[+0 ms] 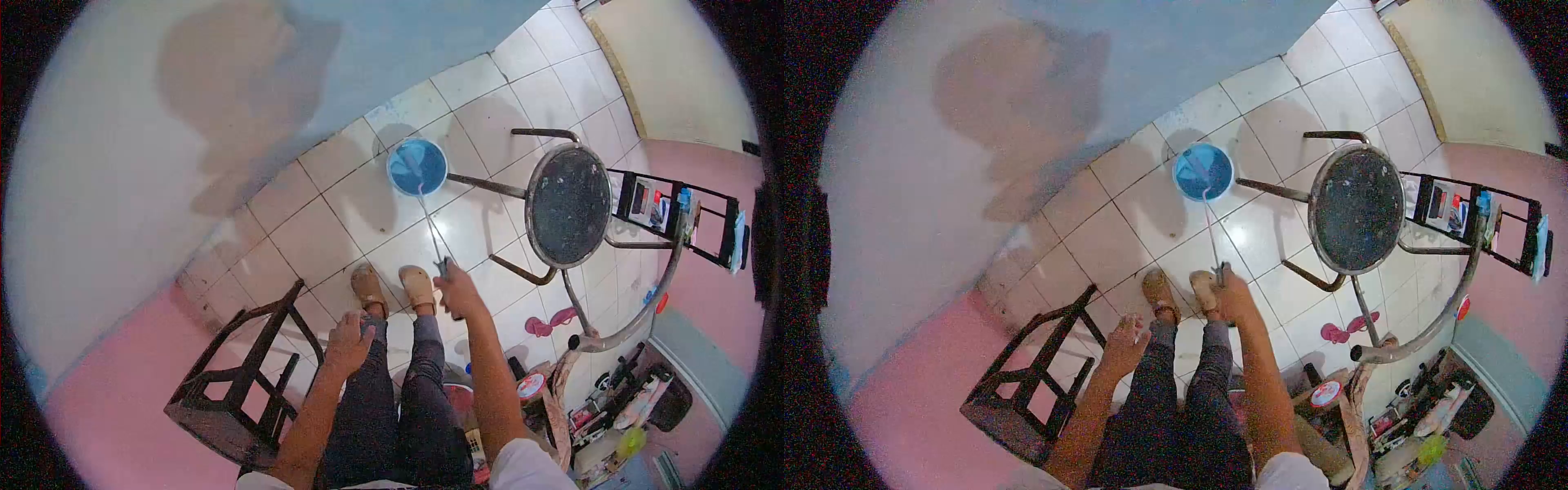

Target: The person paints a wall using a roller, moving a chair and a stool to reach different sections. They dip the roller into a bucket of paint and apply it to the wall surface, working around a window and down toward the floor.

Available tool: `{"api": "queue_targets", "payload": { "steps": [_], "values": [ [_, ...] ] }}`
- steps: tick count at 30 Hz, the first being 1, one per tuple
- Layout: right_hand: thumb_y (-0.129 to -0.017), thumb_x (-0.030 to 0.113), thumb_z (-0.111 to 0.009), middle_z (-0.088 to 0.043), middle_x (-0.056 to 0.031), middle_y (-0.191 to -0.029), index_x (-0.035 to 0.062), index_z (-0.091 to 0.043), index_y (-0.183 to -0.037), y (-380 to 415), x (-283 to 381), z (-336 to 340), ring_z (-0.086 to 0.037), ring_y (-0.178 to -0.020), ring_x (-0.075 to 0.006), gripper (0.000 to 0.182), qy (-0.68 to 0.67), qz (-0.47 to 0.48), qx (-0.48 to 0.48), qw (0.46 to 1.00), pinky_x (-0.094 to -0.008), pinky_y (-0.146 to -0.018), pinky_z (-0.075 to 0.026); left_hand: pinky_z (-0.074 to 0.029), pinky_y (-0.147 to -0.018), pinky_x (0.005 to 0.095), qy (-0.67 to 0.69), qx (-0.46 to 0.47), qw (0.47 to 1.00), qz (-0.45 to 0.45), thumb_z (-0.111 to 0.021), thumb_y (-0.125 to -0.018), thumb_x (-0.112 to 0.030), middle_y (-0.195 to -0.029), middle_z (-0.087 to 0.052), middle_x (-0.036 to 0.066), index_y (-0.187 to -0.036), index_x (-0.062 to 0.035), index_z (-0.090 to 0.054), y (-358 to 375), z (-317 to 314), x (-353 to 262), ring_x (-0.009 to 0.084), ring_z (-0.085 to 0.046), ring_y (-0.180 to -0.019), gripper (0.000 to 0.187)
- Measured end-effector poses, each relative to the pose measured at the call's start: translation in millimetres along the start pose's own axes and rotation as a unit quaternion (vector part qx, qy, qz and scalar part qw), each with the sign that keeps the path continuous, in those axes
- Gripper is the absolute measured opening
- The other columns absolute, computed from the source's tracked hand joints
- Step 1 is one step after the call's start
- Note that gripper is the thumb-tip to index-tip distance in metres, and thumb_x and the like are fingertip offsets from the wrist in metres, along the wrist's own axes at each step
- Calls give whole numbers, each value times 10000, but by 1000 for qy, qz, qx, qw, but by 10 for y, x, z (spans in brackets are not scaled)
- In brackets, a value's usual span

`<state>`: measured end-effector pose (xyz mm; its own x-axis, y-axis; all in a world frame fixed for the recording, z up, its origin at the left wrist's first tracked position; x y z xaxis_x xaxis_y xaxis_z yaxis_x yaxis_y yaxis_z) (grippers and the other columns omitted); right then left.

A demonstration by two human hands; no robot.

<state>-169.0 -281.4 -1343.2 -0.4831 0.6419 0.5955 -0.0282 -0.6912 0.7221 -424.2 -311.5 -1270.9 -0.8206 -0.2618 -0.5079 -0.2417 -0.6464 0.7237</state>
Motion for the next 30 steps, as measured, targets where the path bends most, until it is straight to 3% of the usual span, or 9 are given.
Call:
{"api": "queue_targets", "payload": {
  "steps": [1,6,9,14,17,20,23,24,30],
  "values": [
    [-828,130,-556,-573,-165,-734,-77,-378,-1173,-102,20,35,-561,-464,-225,440,69,3,-13,998,-346,-408,-461,-414,-818,488,7,-1,1000,2,-539,-853,-264,-1063,-513,196,-1124,-18,-446,-8,-9,19,368,-527,-986,377],
    [-812,44,-474,-600,-237,-873,-70,-373,-1235,-647,309,119,-638,-743,-323,449,359,8,-88,929,-398,-629,-535,-412,-816,484,-36,-17,999,-12,-545,-848,-258,-1041,-525,182,-1112,-18,-450,-71,-143,111,360,-531,-975,369],
    [-793,33,-455,-598,-243,-912,-62,-387,-1244,-804,338,70,-617,-851,-350,465,337,-66,-50,938,-400,-722,-521,-411,-823,477,-13,-16,1000,-10,-544,-847,-262,-1047,-525,177,-1100,-18,-453,-55,-149,34,362,-528,-984,363],
    [-778,27,-465,-607,-233,-889,-76,-431,-1215,-570,432,86,-621,-810,-345,450,307,-46,-69,948,-404,-700,-517,-414,-824,473,3,-14,1000,-7,-536,-850,-254,-1063,-522,180,-1102,-13,-457,-16,-185,-16,364,-528,-984,358],
    [-788,62,-502,-603,-244,-859,-73,-448,-1201,-424,289,46,-628,-728,-355,438,285,-21,-86,954,-424,-605,-519,-412,-828,472,12,-9,1000,8,-530,-852,-250,-1061,-527,180,-1114,-10,-457,-27,-248,43,362,-528,-983,363],
    [-810,136,-554,-597,-196,-781,-63,-498,-1110,-422,88,24,-610,-565,-289,365,147,42,-42,987,-390,-438,-483,-407,-839,473,24,3,999,22,-530,-852,-247,-1053,-531,177,-1123,-9,-455,-33,-245,10,363,-526,-986,368],
    [-830,197,-582,-566,-111,-729,-40,-517,-975,-310,62,151,-529,-449,-183,285,-188,-127,88,970,-312,-331,-408,-407,-841,471,33,-24,999,-10,-541,-845,-239,-1045,-532,183,-1113,-7,-457,-41,-269,23,369,-525,-985,363],
    [-858,218,-572,-527,-50,-717,4,-500,-892,-230,99,213,-463,-434,-108,229,-253,-118,97,955,-252,-332,-378,-408,-840,470,35,-38,998,-28,-546,-842,-235,-1042,-532,187,-1107,-6,-458,-37,-254,-4,372,-524,-983,360],
    [-893,229,-528,-506,-41,-672,53,-483,-868,100,-147,362,-441,-397,-107,184,-435,-133,130,881,-258,-315,-362,-434,-787,476,-8,-19,999,-24,-562,-828,-232,-1007,-541,207,-1062,-7,-462,-15,-331,-62,389,-547,-925,339]
  ]
}}
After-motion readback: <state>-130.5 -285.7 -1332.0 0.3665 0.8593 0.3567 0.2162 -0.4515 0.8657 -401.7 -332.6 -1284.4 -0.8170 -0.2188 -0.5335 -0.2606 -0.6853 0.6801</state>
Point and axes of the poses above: each hand's wrist, its own y-axis away from the middle knuckle, its own z-axis out of the back of the hand, x = y × z, the point moved 6 cm from there along -y, towards the middle knuckle
